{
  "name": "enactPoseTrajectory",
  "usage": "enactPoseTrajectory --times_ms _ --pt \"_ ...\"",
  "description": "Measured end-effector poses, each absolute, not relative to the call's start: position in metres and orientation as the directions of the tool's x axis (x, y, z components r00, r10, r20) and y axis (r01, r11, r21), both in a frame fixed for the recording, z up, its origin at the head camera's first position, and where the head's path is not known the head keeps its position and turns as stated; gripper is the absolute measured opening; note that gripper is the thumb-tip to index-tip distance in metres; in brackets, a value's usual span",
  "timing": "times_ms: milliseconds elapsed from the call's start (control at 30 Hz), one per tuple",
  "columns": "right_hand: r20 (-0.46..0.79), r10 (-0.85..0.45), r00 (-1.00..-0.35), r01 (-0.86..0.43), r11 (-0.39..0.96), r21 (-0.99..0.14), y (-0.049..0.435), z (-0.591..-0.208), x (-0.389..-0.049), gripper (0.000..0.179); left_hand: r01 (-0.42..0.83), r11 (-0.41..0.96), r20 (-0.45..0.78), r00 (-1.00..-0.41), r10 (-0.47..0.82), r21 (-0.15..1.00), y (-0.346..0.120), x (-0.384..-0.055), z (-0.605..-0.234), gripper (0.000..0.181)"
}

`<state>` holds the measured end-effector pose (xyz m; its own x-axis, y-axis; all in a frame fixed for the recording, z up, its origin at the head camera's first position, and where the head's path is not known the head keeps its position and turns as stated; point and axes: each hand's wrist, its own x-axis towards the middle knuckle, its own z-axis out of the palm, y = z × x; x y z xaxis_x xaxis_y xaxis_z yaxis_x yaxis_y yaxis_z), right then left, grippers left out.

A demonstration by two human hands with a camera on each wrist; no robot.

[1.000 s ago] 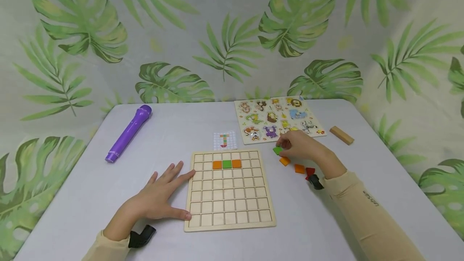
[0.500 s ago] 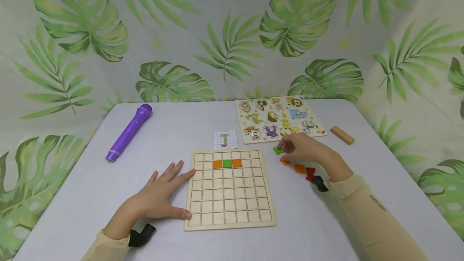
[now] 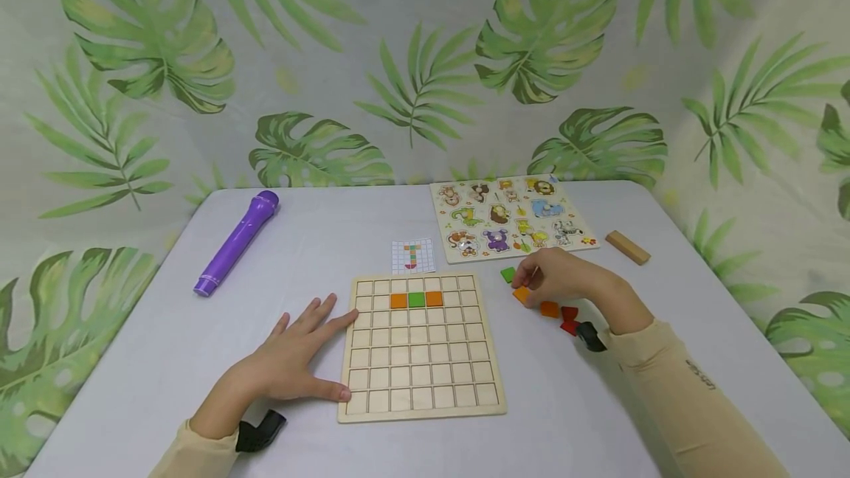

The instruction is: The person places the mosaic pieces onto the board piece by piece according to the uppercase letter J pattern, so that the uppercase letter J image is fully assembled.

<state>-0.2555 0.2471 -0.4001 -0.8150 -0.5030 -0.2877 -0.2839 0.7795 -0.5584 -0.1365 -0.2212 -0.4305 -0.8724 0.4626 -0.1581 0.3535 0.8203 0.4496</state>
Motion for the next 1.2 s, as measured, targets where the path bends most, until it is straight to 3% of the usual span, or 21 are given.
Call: enactPoseTrajectory --times_ms 467,900,1200 --pt "-0.279 -0.497 -0.822 -0.286 0.783 -0.553 0.246 -0.403 -0.253 0.017 0.357 0.82 -0.156 -0.872 0.465 0.448 -0.221 -0.136 -0.431 0.12" --pt "-0.153 -0.564 -0.812 -0.445 0.767 -0.462 0.235 -0.412 -0.251 0.016 0.358 0.82 -0.156 -0.871 0.465 0.446 -0.222 -0.135 -0.431 0.12" --pt "-0.092 -0.614 -0.784 -0.508 0.718 -0.476 0.217 -0.407 -0.252 0.016 0.351 0.822 -0.162 -0.872 0.461 0.449 -0.222 -0.136 -0.43 0.119"
